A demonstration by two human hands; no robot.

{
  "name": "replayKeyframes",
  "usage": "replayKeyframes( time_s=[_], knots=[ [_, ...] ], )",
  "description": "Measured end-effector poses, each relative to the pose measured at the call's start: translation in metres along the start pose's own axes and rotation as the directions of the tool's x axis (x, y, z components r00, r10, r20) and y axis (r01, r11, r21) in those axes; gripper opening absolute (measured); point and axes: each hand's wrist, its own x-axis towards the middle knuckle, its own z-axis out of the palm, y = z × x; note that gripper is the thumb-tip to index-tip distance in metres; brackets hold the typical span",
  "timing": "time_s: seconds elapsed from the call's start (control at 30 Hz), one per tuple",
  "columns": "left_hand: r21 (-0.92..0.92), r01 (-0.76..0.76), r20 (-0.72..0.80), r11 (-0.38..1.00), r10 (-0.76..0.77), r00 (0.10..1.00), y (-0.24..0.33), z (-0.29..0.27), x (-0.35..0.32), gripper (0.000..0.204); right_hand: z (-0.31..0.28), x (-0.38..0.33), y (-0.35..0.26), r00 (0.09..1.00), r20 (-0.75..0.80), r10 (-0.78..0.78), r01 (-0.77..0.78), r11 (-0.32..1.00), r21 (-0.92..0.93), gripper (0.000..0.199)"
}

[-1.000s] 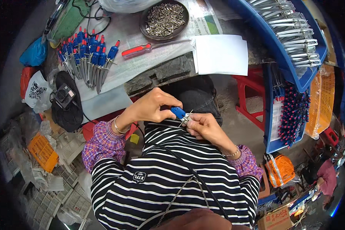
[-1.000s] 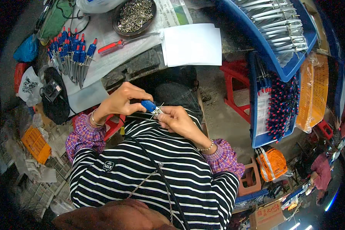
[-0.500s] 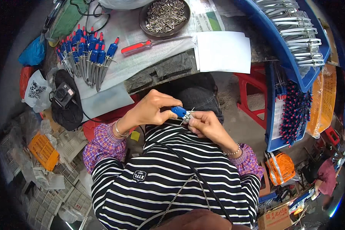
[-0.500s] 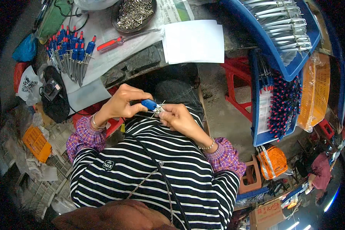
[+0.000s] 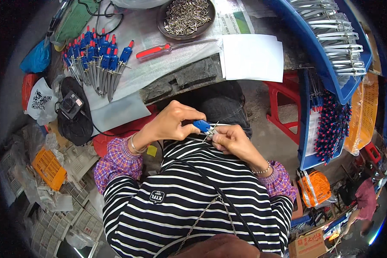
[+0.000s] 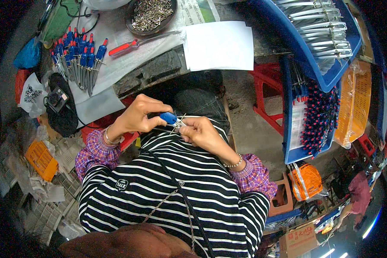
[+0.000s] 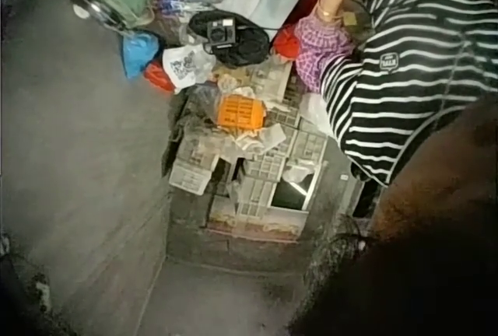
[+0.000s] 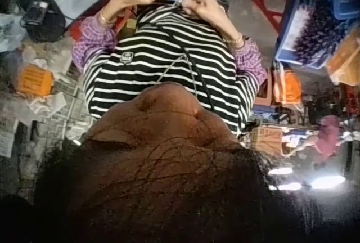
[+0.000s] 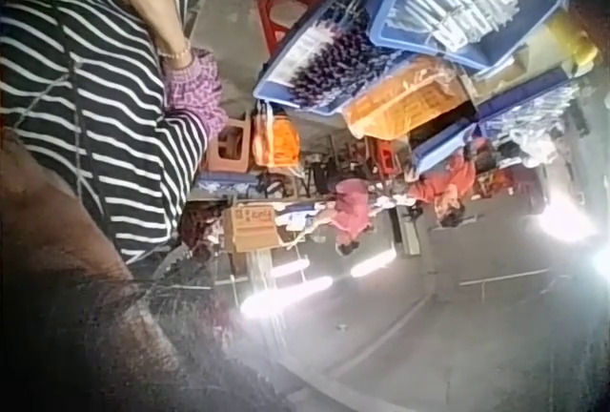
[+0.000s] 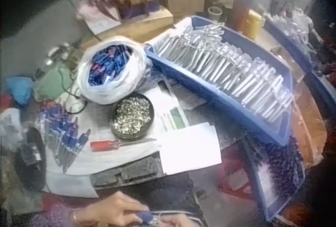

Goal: Assembling hardware components by inserting metal shafts into plastic handles at a manual workstation.

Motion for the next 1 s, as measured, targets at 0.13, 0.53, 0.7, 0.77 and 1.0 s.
replayKeyframes(
  time_s=[0.13, 0.53, 0.7, 0.77, 1.0],
  knots=[
    [-0.076, -0.055, 0.019, 0.996, 0.057, 0.998, -0.003, 0.000, 0.001, 0.024, -0.002, -0.001, 0.000, 0.998, 0.065, -0.002, 0.004, 1.000, -0.029, 0.018],
    [-0.050, -0.028, -0.010, 0.998, 0.027, 1.000, -0.003, 0.000, -0.002, 0.026, -0.001, 0.000, 0.001, 0.998, 0.052, 0.033, -0.038, 0.994, 0.099, 0.018],
    [-0.021, 0.004, 0.041, 1.000, -0.003, 0.999, -0.002, -0.001, -0.003, 0.026, -0.001, -0.001, -0.004, 0.997, 0.048, 0.065, -0.065, 0.998, 0.010, 0.018],
    [-0.024, -0.006, 0.037, 1.000, 0.007, 0.999, -0.001, -0.003, -0.002, 0.027, 0.001, -0.001, -0.007, 0.997, 0.045, 0.066, -0.067, 0.997, 0.031, 0.018],
    [-0.002, -0.015, 0.009, 1.000, 0.015, 1.000, -0.001, -0.003, -0.003, 0.026, 0.003, 0.004, -0.008, 0.999, 0.052, -0.003, -0.002, 0.995, 0.102, 0.018]
  ],
)
